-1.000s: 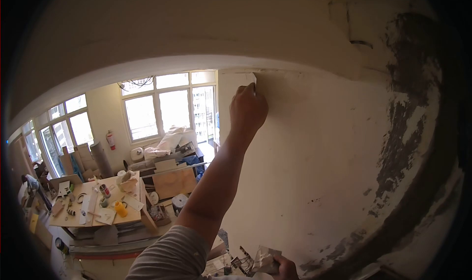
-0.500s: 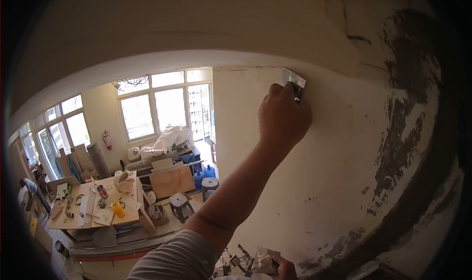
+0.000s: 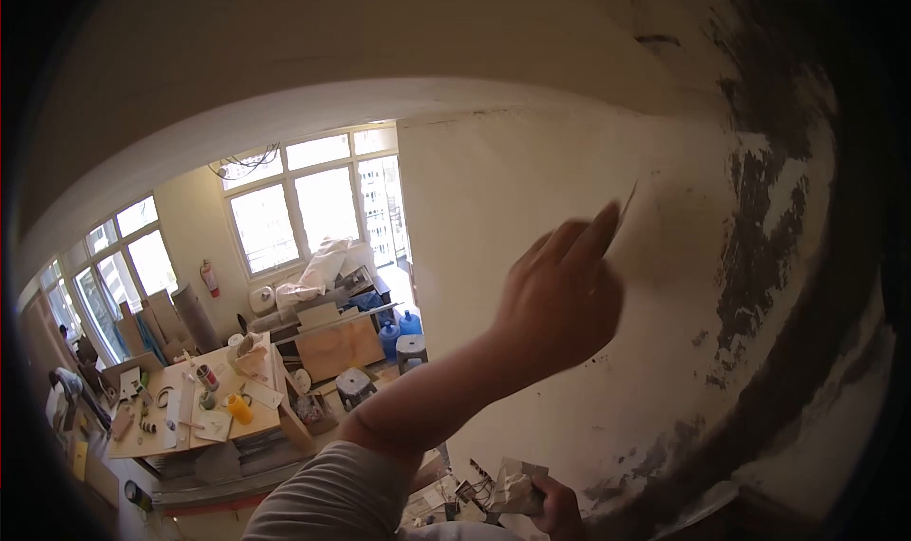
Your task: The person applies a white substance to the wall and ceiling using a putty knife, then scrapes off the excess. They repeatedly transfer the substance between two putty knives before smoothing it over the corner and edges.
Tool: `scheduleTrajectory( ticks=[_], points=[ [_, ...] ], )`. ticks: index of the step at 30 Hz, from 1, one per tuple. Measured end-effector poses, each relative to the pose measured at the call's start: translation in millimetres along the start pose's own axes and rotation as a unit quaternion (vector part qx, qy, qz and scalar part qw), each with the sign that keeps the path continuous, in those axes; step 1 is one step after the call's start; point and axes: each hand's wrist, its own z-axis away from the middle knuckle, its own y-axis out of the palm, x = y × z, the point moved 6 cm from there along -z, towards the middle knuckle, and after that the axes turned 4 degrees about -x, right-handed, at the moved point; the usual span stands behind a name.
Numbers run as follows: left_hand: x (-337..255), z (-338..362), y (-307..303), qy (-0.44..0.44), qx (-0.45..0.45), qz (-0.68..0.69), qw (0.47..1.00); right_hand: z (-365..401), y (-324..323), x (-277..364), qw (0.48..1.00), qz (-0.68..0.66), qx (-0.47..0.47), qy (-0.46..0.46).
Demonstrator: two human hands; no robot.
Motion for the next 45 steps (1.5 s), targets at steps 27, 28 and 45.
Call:
scheduleTrajectory(
  ticks=[27, 28, 45],
  points=[
    [146, 240, -100, -0.129, 0.221, 0.021, 0.966, -90, 49, 44, 0.782, -0.544, 0.031, 0.301],
    [142, 227, -97, -0.104, 0.242, 0.039, 0.964, -92, 52, 44, 0.795, -0.527, 0.040, 0.299],
    [161, 97, -77, -0.051, -0.075, 0.107, 0.990, -51, 37, 6, 0.695, -0.575, -0.090, 0.422]
  ],
)
